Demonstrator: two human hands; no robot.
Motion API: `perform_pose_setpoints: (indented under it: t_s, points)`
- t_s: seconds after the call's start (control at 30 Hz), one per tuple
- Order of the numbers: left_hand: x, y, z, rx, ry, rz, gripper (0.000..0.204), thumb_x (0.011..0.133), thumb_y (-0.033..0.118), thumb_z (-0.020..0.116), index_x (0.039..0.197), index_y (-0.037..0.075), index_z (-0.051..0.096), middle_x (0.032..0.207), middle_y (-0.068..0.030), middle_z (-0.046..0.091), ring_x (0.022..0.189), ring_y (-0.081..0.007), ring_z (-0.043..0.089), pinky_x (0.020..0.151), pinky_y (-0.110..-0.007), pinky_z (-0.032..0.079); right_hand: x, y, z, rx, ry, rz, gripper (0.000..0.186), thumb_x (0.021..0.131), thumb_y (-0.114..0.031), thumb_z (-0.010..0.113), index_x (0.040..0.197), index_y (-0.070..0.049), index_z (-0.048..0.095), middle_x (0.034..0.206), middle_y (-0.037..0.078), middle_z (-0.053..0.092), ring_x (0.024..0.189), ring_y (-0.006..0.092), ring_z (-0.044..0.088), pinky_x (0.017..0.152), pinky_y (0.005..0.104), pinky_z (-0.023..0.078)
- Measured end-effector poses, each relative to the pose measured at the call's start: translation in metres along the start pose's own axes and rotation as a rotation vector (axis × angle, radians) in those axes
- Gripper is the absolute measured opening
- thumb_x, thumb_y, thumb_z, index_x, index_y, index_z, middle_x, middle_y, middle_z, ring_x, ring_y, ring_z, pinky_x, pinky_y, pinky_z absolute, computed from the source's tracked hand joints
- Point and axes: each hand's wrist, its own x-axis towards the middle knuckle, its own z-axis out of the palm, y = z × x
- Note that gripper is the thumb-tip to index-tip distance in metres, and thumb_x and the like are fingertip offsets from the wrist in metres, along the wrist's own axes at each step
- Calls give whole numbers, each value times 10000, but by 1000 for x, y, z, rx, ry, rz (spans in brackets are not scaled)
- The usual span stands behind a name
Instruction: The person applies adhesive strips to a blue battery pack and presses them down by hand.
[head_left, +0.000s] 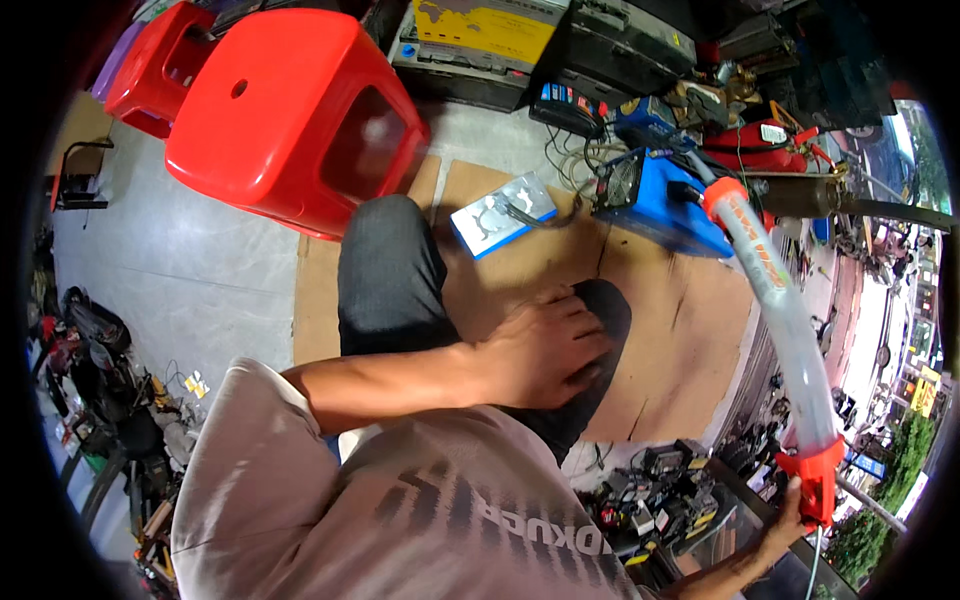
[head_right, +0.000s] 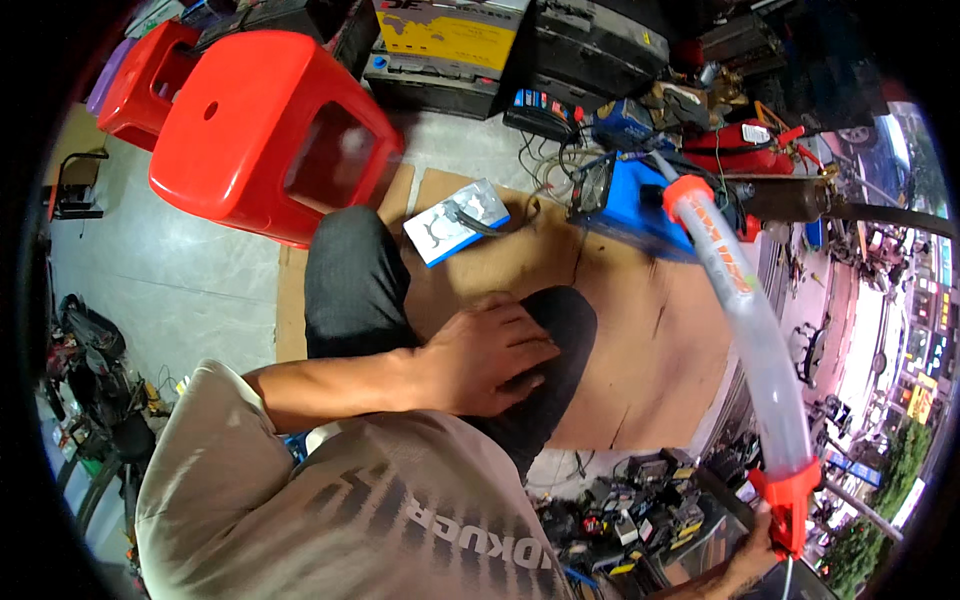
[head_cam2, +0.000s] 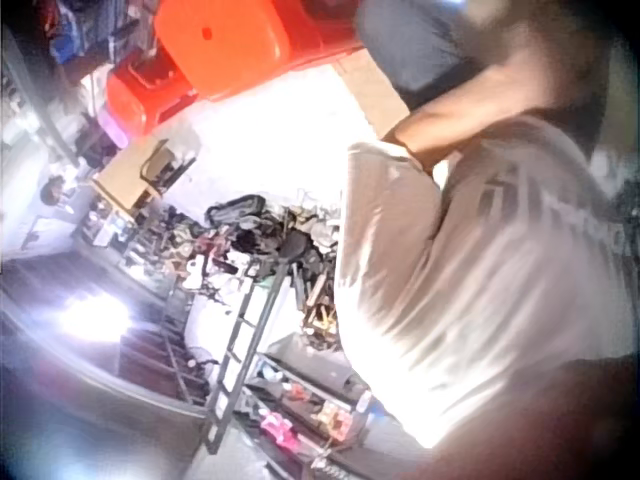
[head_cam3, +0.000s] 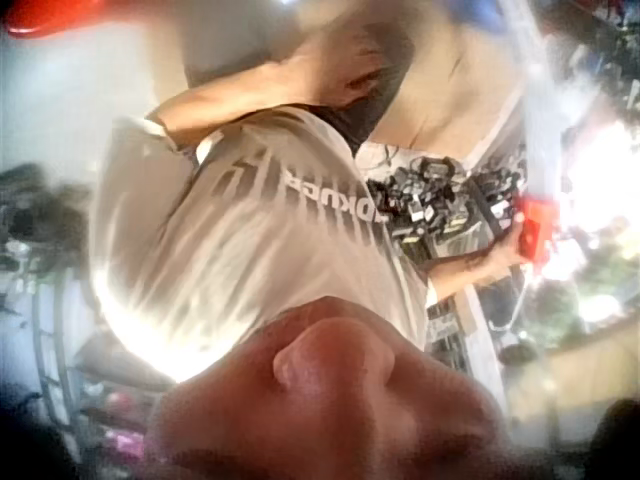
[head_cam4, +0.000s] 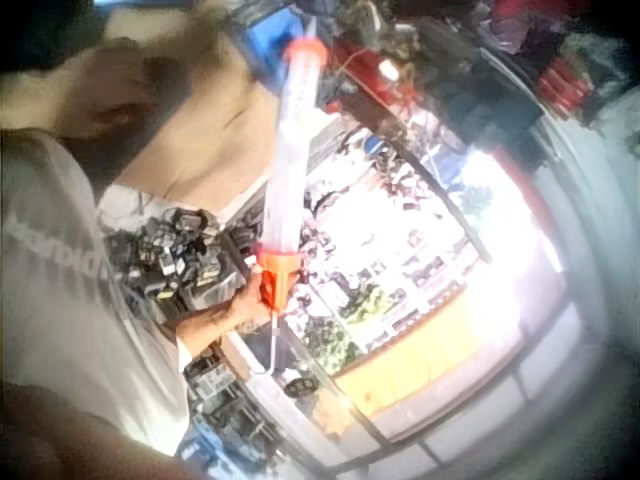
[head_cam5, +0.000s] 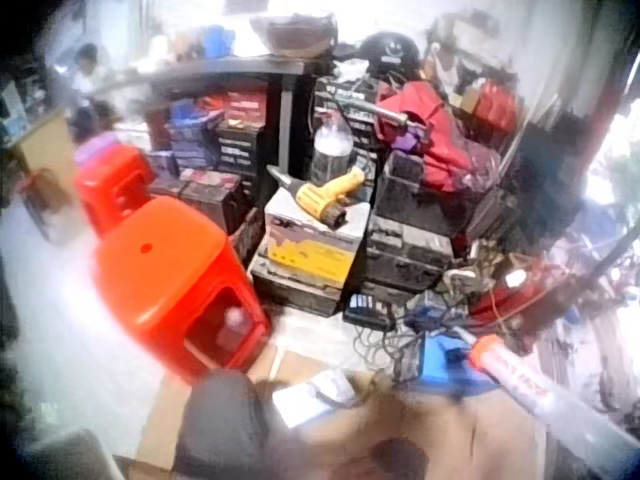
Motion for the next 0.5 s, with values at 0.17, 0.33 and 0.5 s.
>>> perform_pose_setpoints:
  t_s: [0.17, 0.33, 0.5]
  points:
    - [6, 64, -64, -124, -198, -205, 313, 849, 194, 735, 1113, 27, 714, 1016, -155, 695, 1007, -366, 669, 936, -468, 523, -10, -40, -3, 68, -154, 215, 434, 927, -154, 816, 1293, -22, 623, 1173, 51, 692, 1036, 163, 642, 985, 334, 484]
    - [26, 145, -150, -134, -128, -393, 291, 891, 183, 725, 1126, 12, 705, 1046, -184, 713, 971, -381, 695, 870, -460, 557, -39, -55, -60, 394, -337, 545, 192, 953, -165, 784, 1095, -59, 712, 887, -32, 664, 719, 75, 582, 649, 234, 459]
    - [5, 182, -225, -175, -27, -915, 303, 931, 250, 718, 1100, 0, 741, 1025, -221, 752, 974, -378, 732, 858, -425, 568, -64, -173, -124, 846, -152, 981, 369, 1017, -459, 645, 1092, -99, 657, 795, 8, 636, 599, 118, 554, 494, 267, 415]
